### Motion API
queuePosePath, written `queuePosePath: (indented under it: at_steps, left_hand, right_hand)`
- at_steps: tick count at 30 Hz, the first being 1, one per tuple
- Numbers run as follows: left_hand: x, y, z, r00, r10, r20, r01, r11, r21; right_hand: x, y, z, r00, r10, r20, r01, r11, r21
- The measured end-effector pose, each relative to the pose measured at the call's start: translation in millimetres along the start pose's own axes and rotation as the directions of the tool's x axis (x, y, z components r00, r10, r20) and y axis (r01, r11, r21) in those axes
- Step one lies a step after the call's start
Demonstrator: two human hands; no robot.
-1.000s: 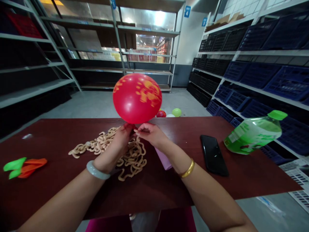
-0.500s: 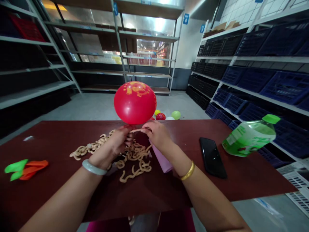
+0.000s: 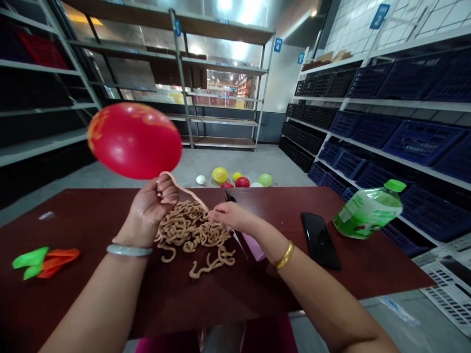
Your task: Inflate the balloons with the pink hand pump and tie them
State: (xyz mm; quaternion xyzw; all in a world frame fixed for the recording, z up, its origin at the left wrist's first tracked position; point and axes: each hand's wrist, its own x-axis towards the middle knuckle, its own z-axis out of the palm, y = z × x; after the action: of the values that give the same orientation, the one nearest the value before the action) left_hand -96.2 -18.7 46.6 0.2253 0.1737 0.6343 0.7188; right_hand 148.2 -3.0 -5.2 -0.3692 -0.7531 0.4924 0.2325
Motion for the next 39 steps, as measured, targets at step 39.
queuePosePath:
  at_steps: [39]
  left_hand:
    - [10.0,-49.2,-1.7,0.979,-0.123,-0.161,0.174,0.918,0.357]
  right_hand:
    - [75.6,-143.5,18.8,0.961,-0.276,-0.021,0.257,0.916,-0.307]
